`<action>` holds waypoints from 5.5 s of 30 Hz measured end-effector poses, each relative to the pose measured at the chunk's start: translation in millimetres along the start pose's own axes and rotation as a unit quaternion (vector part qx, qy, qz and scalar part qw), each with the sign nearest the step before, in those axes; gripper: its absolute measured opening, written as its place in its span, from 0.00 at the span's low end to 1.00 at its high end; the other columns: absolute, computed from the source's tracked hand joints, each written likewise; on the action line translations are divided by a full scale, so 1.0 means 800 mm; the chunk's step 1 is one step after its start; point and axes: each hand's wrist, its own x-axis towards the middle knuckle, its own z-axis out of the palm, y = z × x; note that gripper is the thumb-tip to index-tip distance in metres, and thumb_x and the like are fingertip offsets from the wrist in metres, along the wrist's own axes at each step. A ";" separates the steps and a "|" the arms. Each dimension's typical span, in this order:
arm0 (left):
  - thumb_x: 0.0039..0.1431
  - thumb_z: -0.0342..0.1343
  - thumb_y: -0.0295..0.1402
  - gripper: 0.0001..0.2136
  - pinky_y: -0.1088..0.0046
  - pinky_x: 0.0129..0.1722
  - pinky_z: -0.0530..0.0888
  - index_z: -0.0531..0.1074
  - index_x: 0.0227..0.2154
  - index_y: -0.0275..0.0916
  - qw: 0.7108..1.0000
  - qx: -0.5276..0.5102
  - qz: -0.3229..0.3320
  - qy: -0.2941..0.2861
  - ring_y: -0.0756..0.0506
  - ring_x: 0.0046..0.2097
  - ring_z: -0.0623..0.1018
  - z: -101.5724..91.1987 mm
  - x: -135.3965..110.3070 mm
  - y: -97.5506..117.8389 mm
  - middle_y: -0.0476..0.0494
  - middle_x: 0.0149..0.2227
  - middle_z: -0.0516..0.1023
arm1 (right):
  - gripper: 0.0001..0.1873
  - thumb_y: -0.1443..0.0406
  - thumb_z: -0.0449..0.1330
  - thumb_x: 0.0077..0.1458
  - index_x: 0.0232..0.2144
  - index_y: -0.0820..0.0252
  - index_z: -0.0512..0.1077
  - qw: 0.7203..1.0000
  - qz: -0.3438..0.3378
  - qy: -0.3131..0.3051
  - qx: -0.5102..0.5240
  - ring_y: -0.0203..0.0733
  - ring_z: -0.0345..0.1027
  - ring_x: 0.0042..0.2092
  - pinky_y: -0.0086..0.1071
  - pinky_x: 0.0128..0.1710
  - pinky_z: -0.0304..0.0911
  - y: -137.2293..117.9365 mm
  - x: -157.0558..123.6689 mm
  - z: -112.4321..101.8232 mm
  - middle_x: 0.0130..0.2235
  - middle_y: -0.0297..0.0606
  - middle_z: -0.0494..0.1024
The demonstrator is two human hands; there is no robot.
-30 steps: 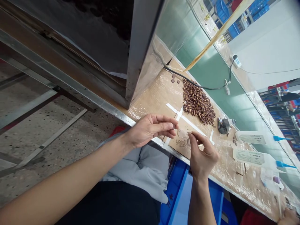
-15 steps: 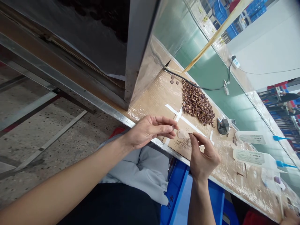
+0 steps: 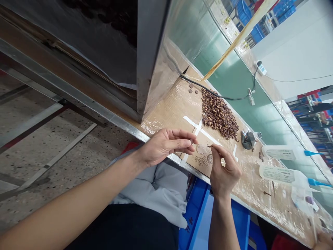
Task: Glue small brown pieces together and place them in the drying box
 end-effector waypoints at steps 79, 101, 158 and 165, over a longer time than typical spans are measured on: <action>0.52 0.88 0.37 0.15 0.75 0.34 0.87 0.91 0.36 0.36 0.998 -0.026 -0.004 0.057 0.43 0.33 0.92 0.016 0.002 -0.015 0.38 0.33 0.92 | 0.05 0.64 0.75 0.73 0.49 0.47 0.90 0.975 0.069 0.060 0.205 0.49 0.88 0.49 0.44 0.54 0.84 -0.085 -0.014 0.032 0.48 0.35 0.92; 0.52 0.89 0.36 0.16 0.77 0.35 0.87 0.92 0.39 0.35 0.999 -0.023 -0.003 0.047 0.45 0.34 0.92 0.019 0.007 -0.017 0.39 0.33 0.92 | 0.18 0.74 0.72 0.72 0.56 0.45 0.88 0.986 -0.061 0.046 0.145 0.47 0.89 0.50 0.43 0.53 0.85 -0.077 -0.010 0.027 0.51 0.35 0.91; 0.73 0.73 0.44 0.15 0.76 0.26 0.86 0.90 0.54 0.40 0.990 0.123 -0.047 0.049 0.41 0.32 0.91 0.012 0.011 0.007 0.39 0.45 0.95 | 0.13 0.58 0.64 0.81 0.49 0.53 0.90 0.971 0.106 0.120 -0.179 0.51 0.88 0.49 0.41 0.55 0.79 0.187 -0.118 -0.132 0.47 0.42 0.92; 0.73 0.73 0.43 0.11 0.70 0.41 0.89 0.92 0.45 0.40 0.946 0.318 -0.061 -0.019 0.40 0.39 0.91 0.067 -0.016 -0.016 0.38 0.39 0.93 | 0.07 0.64 0.73 0.75 0.51 0.49 0.89 0.962 0.191 0.192 0.043 0.49 0.87 0.47 0.44 0.50 0.83 0.043 -0.097 -0.113 0.47 0.37 0.91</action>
